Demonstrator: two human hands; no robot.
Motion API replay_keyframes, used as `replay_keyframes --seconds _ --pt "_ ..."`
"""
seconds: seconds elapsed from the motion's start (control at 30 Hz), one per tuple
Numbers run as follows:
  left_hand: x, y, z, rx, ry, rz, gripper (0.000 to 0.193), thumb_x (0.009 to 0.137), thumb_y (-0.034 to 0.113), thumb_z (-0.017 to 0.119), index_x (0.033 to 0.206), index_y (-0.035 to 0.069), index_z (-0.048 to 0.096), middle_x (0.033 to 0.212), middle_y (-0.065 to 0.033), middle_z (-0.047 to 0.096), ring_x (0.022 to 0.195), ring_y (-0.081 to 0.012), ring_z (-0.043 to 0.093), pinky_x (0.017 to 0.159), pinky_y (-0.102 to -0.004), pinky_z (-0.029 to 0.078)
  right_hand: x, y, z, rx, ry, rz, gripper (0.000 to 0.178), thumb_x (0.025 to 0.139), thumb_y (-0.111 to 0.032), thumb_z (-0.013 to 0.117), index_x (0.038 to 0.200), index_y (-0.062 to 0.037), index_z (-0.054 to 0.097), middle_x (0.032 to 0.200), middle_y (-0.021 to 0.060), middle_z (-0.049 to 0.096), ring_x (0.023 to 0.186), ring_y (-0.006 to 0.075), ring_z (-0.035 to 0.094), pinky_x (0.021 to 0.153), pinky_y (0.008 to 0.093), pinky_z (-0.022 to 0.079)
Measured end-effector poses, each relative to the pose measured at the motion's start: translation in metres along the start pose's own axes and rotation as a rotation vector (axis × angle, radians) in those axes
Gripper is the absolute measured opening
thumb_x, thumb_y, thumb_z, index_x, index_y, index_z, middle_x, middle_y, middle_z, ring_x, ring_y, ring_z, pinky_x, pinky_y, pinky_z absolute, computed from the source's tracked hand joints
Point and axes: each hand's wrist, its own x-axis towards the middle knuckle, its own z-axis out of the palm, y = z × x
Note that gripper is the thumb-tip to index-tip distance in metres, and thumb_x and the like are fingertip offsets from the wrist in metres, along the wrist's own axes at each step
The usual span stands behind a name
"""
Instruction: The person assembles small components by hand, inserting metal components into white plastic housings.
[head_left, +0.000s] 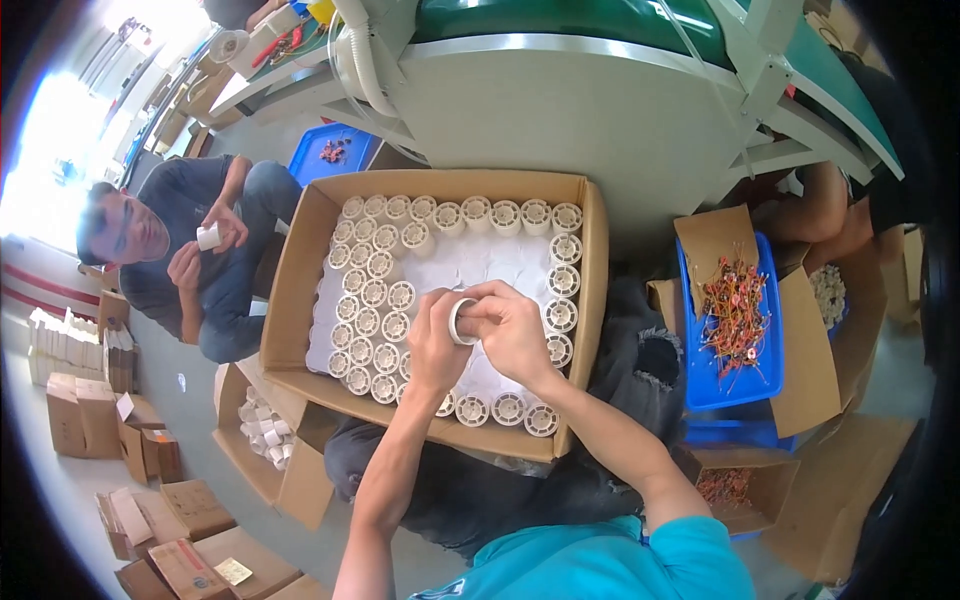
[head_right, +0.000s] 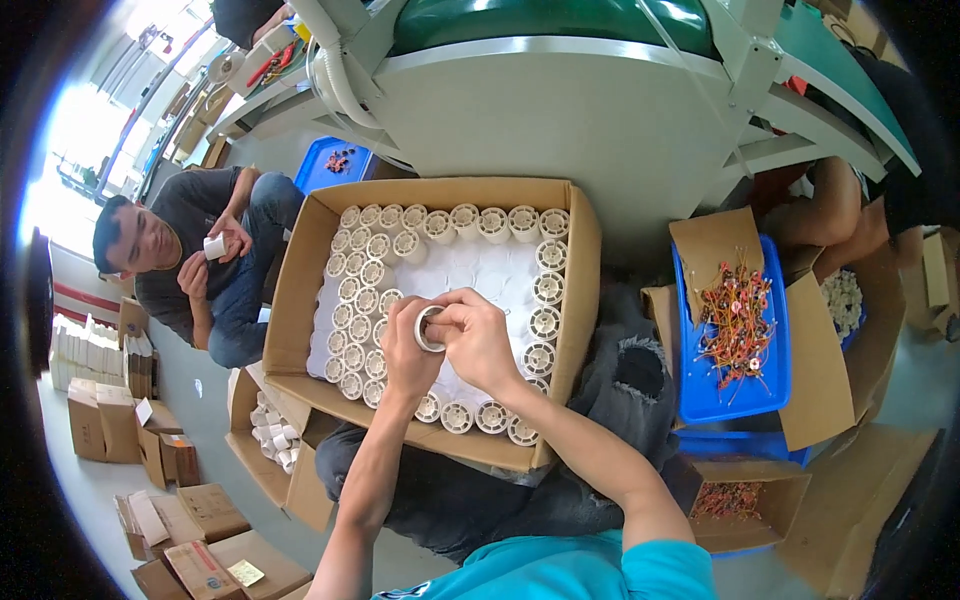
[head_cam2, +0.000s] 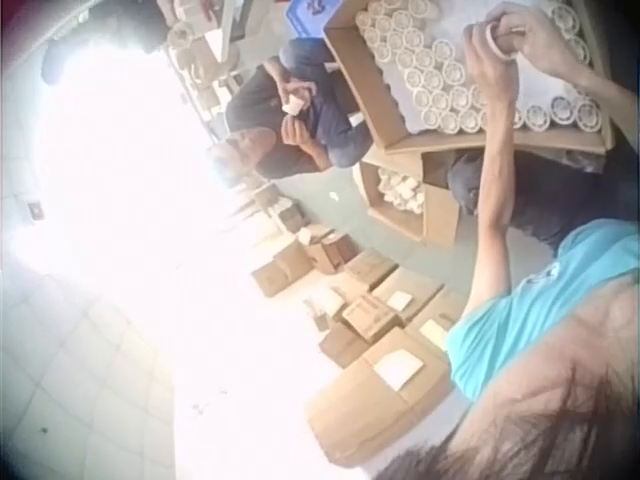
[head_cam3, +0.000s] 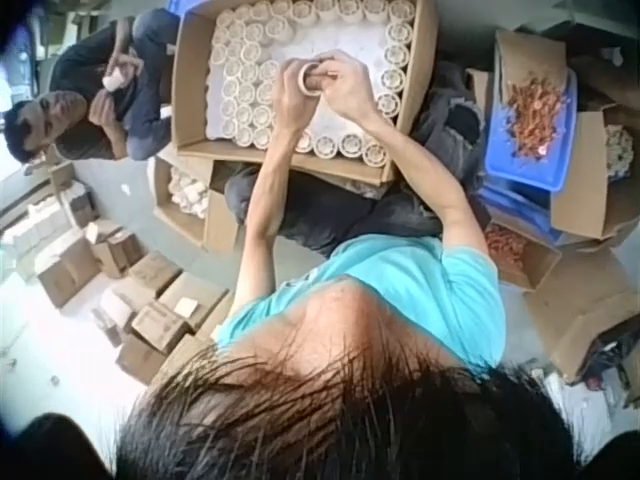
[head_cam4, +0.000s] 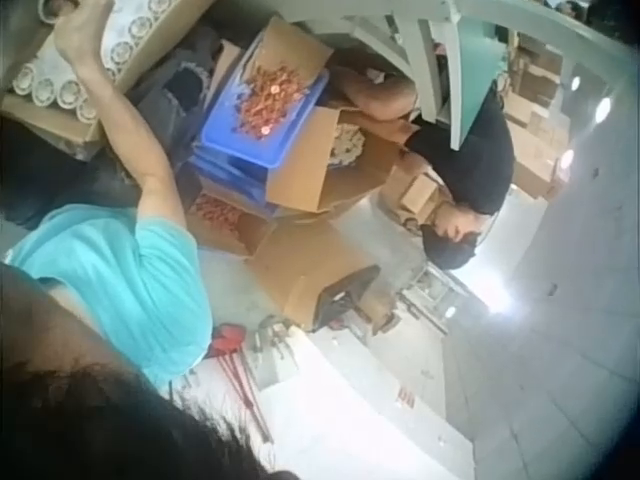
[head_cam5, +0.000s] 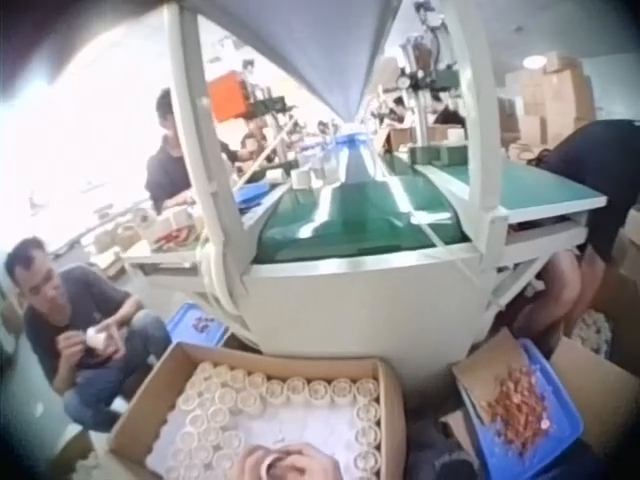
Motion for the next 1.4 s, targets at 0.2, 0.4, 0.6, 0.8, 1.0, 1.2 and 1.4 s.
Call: replay_keyframes --seconds 0.2,0.4,0.6,0.8,1.0,1.2,1.4 --pt "0.002 0.000 0.005 -0.025 0.023 0.036 0.050 0.067 -0.005 0.077 0.112 0.004 0.055 0.100 -0.0153 0.062 0.081 -0.0336 0.065 0.065 -0.0395 0.054 -0.002 -0.001 0.001 -0.033 0.035 0.019 0.013 0.074 0.006 0.067 0.085 0.0026 0.074 0.098 0.0139 0.066 0.082 0.0247 0.067 0.074 0.0340 0.054" --pt "0.002 -0.006 0.008 -0.058 -0.034 -0.002 0.055 0.065 -0.002 0.081 0.113 0.004 0.054 0.102 -0.0153 0.061 0.086 -0.0330 0.064 0.069 -0.0388 0.054 0.005 -0.008 -0.010 -0.154 -0.032 0.022 0.016 0.077 0.001 0.071 0.093 0.0033 0.073 0.102 0.0118 0.066 0.087 0.0199 0.066 0.075 0.0305 0.053" --pt "0.075 0.002 -0.002 -0.037 -0.026 -0.043 0.060 0.063 0.007 0.086 0.113 0.004 0.052 0.104 -0.0138 0.059 0.092 -0.0339 0.061 0.081 -0.0412 0.051 0.022 -0.022 -0.039 -0.199 0.228 -0.279 0.028 0.081 -0.007 0.073 0.108 -0.0031 0.072 0.110 0.0155 0.064 0.089 0.0250 0.067 0.078 0.0339 0.054" --pt "0.259 0.016 0.017 -0.215 0.145 0.096 0.067 0.070 0.025 0.087 0.123 0.004 0.053 0.116 -0.0162 0.061 0.103 -0.0337 0.061 0.091 -0.0443 0.048 0.027 -0.014 -0.067 -0.089 0.349 -0.191 0.025 0.086 -0.006 0.070 0.111 -0.0029 0.071 0.106 0.0118 0.064 0.087 0.0195 0.066 0.072 0.0284 0.055" --pt "0.406 -0.061 0.058 0.180 0.224 0.167 0.050 0.083 0.027 0.074 0.119 -0.003 0.057 0.119 -0.0250 0.057 0.111 -0.0402 0.053 0.097 -0.0491 0.042 0.026 -0.003 -0.056 -0.072 0.242 -0.070 0.028 0.085 -0.006 0.069 0.113 -0.0028 0.070 0.106 0.0125 0.064 0.091 0.0200 0.065 0.073 0.0293 0.056" --pt "0.390 -0.024 0.077 0.432 0.068 0.085 0.054 0.091 0.027 0.065 0.130 -0.007 0.049 0.138 -0.0324 0.041 0.134 -0.0457 0.034 0.111 -0.0527 0.029 0.033 -0.008 -0.075 -0.072 0.301 -0.079 0.029 0.086 -0.002 0.067 0.115 -0.0010 0.068 0.103 0.0097 0.063 0.090 0.0174 0.064 0.069 0.0265 0.055" --pt "0.199 -0.033 0.053 0.267 -0.123 0.497 0.037 0.081 0.016 0.072 0.115 0.007 0.060 0.105 -0.0139 0.062 0.100 -0.0343 0.058 0.089 -0.0461 0.044 0.035 -0.013 -0.081 -0.055 0.332 -0.097 0.030 0.086 0.000 0.066 0.116 0.0007 0.067 0.102 0.0098 0.063 0.090 0.0154 0.063 0.067 0.0255 0.055"
